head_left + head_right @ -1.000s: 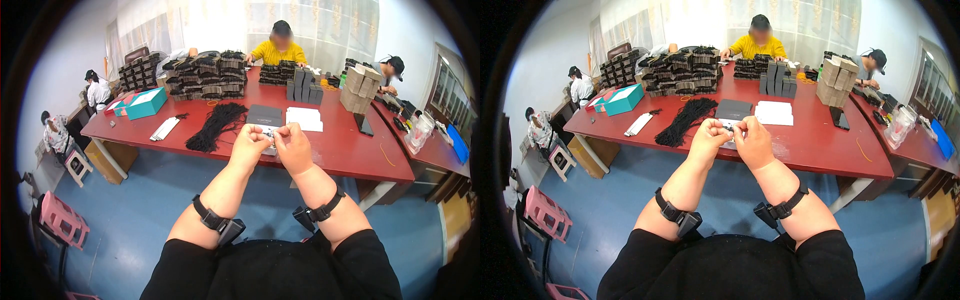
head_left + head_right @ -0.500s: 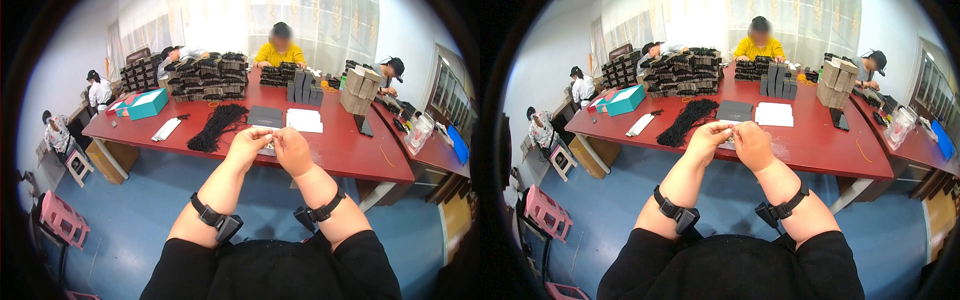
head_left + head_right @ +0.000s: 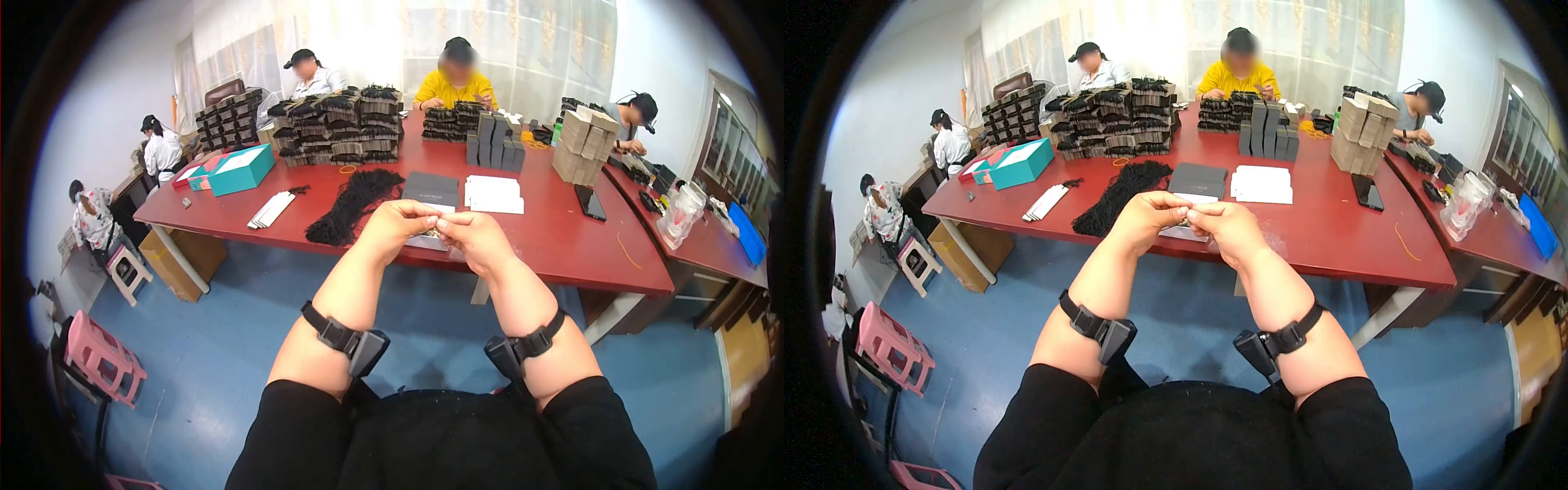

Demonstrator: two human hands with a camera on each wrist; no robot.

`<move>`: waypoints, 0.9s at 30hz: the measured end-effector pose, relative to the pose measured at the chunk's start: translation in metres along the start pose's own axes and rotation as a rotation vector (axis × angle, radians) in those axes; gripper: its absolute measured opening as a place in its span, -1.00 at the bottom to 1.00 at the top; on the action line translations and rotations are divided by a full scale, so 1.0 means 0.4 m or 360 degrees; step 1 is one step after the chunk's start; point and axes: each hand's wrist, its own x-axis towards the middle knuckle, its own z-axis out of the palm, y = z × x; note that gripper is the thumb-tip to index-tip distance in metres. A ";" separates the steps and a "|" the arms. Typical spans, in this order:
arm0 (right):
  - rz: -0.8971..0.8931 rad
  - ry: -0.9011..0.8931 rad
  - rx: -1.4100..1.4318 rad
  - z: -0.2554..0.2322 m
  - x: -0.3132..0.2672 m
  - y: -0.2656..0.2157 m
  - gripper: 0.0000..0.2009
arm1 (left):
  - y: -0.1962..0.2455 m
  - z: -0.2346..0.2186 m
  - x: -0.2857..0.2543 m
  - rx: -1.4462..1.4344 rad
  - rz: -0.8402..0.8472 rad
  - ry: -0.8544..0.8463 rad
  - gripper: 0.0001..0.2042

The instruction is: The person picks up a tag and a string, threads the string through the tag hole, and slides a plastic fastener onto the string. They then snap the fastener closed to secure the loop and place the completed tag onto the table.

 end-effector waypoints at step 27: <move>-0.0309 0.0794 0.0454 -0.119 0.087 -0.024 -0.93 | -0.005 -0.108 0.041 0.1205 0.0328 0.0256 -0.83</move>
